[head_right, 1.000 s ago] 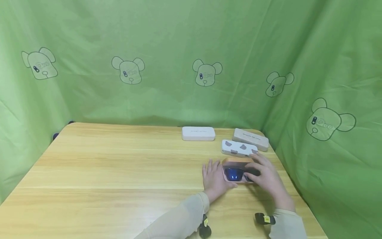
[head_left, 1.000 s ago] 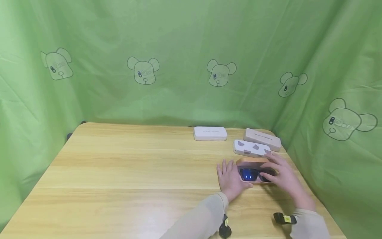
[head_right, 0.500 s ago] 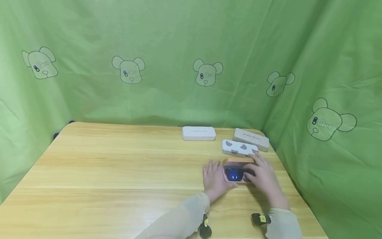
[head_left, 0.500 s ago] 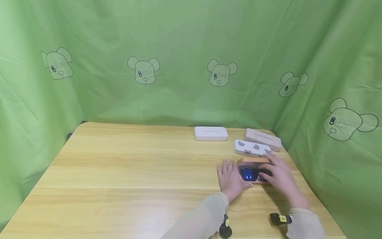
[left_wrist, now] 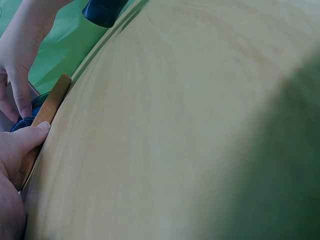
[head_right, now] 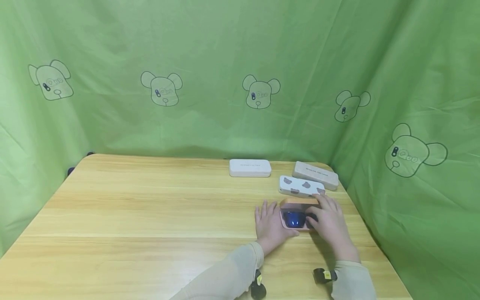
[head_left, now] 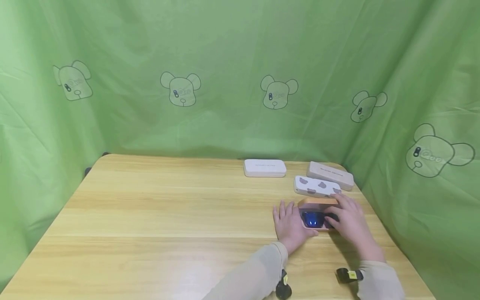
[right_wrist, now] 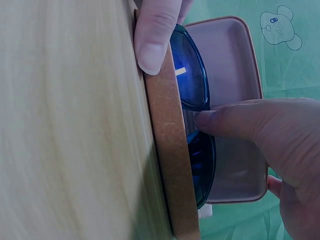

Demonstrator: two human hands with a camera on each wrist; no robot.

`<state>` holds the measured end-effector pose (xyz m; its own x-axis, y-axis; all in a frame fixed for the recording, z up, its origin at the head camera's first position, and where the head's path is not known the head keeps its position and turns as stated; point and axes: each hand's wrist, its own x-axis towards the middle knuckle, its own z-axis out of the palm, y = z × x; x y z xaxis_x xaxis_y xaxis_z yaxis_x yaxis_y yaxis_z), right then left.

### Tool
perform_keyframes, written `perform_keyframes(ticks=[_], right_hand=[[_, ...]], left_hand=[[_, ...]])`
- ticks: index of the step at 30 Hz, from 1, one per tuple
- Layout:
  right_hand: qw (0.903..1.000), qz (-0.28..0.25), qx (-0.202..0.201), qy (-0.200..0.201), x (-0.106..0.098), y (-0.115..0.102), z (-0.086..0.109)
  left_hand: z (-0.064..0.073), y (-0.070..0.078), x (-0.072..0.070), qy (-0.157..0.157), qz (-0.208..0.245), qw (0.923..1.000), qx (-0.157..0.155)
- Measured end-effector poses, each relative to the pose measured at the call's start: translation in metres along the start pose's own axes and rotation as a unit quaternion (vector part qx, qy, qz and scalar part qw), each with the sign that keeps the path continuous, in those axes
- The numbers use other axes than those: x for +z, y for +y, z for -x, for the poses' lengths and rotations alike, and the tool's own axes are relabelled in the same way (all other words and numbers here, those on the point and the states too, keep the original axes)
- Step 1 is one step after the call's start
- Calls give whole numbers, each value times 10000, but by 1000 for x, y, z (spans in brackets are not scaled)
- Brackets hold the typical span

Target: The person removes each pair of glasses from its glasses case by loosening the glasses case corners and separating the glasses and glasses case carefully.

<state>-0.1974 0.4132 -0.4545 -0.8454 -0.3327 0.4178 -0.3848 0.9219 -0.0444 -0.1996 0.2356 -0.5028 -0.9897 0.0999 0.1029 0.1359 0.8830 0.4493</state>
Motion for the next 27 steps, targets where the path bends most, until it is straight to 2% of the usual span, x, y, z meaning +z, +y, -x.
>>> perform_keyframes(ticks=[13,27], right_hand=[[10000,26,-62,47,1,1,1],[9995,-127,-246,140,-1,4,1]], left_hand=[[0,0,4,155,52,9999,57],[0,0,1,8,19,10000,29]])
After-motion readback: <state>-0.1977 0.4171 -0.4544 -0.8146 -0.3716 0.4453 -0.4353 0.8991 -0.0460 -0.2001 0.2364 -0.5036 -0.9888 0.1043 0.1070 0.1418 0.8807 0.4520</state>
